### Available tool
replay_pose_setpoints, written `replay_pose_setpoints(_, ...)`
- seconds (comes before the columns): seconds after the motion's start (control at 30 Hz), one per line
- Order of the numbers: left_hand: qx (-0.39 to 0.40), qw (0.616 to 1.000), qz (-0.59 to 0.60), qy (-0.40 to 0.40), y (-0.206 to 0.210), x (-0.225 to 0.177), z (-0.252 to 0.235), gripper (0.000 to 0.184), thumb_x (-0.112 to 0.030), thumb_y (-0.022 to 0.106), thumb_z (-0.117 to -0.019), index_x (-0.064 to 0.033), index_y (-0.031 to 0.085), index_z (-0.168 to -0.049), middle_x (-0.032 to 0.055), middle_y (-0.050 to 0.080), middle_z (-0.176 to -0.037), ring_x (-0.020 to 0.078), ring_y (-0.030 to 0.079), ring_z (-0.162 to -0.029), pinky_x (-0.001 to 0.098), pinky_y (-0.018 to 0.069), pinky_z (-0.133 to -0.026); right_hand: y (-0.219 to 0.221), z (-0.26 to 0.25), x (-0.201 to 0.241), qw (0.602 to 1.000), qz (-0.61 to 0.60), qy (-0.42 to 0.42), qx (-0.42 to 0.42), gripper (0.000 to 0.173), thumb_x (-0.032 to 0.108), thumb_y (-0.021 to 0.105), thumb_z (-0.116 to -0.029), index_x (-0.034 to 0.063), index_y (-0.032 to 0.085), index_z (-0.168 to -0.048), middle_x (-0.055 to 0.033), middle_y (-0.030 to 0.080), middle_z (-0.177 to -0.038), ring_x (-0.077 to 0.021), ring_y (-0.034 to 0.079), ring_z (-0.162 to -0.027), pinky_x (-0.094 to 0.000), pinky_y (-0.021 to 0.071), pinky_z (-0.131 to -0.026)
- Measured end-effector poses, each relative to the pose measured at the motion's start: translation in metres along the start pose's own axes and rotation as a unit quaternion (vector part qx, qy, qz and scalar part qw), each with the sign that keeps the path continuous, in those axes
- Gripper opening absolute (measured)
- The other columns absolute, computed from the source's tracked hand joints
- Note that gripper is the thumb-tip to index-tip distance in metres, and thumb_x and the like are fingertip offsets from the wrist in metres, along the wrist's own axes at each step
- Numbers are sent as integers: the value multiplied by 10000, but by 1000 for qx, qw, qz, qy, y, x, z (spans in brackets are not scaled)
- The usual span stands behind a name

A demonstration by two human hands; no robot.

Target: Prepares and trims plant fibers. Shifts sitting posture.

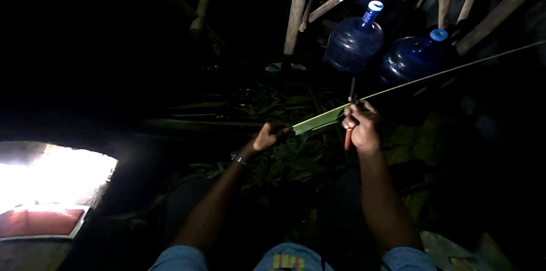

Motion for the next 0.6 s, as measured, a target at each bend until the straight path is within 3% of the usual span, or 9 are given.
replay_pose_setpoints(0.07,-4,1000,-16,2,-2,0,0,228,-113,529,-1051,68,669,-1047,14,617,-755,1,545,-620,175,494,-613,-16,-6,8,999,-21,-22,-27,243,31,427,-1020,99,617,-1156,39,609,-720,-16,455,-445,-160,430,-423)
replay_pose_setpoints(0.17,-55,998,-43,12,-6,0,-1,226,-133,551,-1049,49,683,-1030,23,605,-734,16,518,-594,187,470,-585,-3,-1,1,999,9,-2,42,277,107,496,-977,136,587,-1236,53,589,-670,-21,465,-446,-175,440,-435)
replay_pose_setpoints(0.3,-132,989,-53,28,-11,-1,-1,212,-134,568,-1041,38,678,-986,33,611,-723,39,538,-584,209,485,-580,58,33,-38,969,94,117,194,124,35,552,-941,47,529,-1062,-1,642,-729,-32,519,-511,-185,449,-490)
replay_pose_setpoints(0.4,-146,988,-33,29,-8,-7,5,167,-79,574,-1008,36,690,-1042,58,674,-820,59,608,-681,252,538,-668,96,58,-64,931,149,166,291,199,82,595,-968,6,509,-1129,25,638,-770,-12,531,-576,-173,431,-523)
replay_pose_setpoints(0.5,-147,989,17,15,-4,-10,9,157,-63,575,-1006,8,705,-1059,32,683,-860,36,608,-712,230,526,-671,106,62,-69,934,129,156,295,416,85,620,-959,-29,492,-1338,29,666,-787,-6,553,-595,-160,436,-524)
replay_pose_setpoints(0.6,-132,988,78,4,-1,-10,8,158,-50,548,-1008,-22,703,-1006,-6,662,-808,24,576,-668,210,491,-609,103,58,-62,945,130,117,277,454,57,640,-934,-41,509,-1358,33,690,-806,7,577,-621,-147,449,-540)
Point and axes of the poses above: each hand's wrist, its own z-axis away from the middle knuckle, its own y-axis out of the palm, x = y × z, the point moved 8 cm from there along -z, towards the middle knuckle
